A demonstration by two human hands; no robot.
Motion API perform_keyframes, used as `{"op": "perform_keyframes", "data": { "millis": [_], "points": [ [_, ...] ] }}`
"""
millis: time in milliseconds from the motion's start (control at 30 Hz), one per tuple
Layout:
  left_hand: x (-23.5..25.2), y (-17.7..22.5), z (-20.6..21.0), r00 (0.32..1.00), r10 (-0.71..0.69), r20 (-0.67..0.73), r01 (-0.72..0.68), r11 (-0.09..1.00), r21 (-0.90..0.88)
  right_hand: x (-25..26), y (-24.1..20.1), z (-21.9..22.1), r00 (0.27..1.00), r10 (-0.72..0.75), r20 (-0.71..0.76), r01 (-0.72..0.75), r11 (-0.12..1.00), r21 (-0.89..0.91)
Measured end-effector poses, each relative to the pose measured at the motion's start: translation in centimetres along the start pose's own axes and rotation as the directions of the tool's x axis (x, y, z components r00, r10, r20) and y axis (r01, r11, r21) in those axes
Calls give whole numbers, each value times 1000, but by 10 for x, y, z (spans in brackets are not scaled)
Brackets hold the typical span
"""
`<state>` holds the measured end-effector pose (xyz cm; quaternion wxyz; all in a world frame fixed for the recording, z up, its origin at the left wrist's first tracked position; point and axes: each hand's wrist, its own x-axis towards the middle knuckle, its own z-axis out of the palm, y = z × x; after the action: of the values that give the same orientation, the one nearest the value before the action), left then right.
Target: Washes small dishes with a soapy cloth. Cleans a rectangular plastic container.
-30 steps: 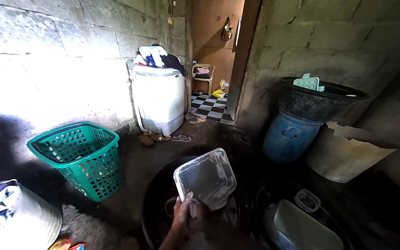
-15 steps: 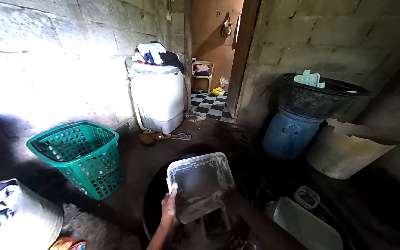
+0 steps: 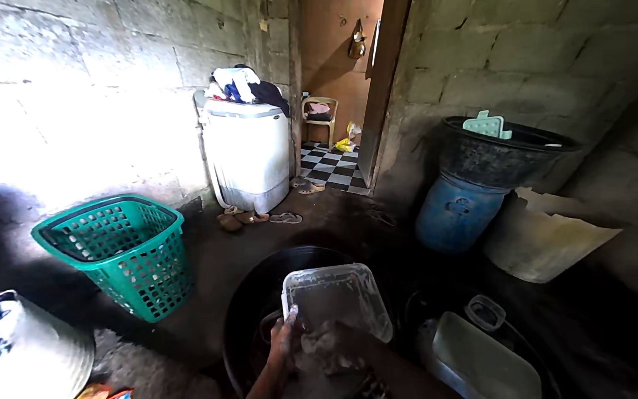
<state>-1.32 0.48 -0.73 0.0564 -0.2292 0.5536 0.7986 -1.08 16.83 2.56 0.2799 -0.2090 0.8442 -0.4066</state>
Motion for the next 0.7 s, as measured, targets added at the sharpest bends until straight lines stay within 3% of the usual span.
{"op": "perform_keyframes", "data": {
  "millis": [67, 133, 167, 200, 267, 333, 433, 533, 600, 700],
  "points": [
    [5, 4, -5, 999, -27, 18, 28, 999, -16, -10, -2, -15, 941, 49, -334, 15, 983, 184],
    [5, 9, -8, 999, -19, 45, 22, 999, -50, -9, 6, -30, 728, 153, -668, 14, 971, 237],
    [2, 12, -8, 998, -7, 66, 12, 998, -68, -5, 9, -40, 648, 204, -734, -66, 975, 212],
    [-1, 15, -8, 996, 0, 93, 8, 996, -85, -2, 14, -48, 619, 254, -743, -188, 967, 174],
    [-9, 17, -2, 988, 21, 151, -6, 995, -99, 4, 14, -51, 669, 342, -660, -378, 921, 94],
    [-14, 13, 5, 986, 27, 166, -6, 992, -130, 9, 0, -30, 751, 296, -591, -393, 918, -40],
    [-11, 5, 8, 983, 16, 181, 15, 986, -168, 9, -29, 10, 925, -15, -380, -62, 980, -189],
    [-5, 2, 2, 984, -12, 179, 48, 979, -199, 13, -38, 15, 957, -256, -140, 206, 933, -296],
    [-7, 7, -3, 984, 9, 180, 24, 983, -182, 17, -25, -1, 937, -300, -179, 232, 918, -323],
    [-13, 16, -10, 979, 76, 190, -53, 991, -122, 10, -4, -41, 885, -198, -420, 37, 932, -361]
  ]
}}
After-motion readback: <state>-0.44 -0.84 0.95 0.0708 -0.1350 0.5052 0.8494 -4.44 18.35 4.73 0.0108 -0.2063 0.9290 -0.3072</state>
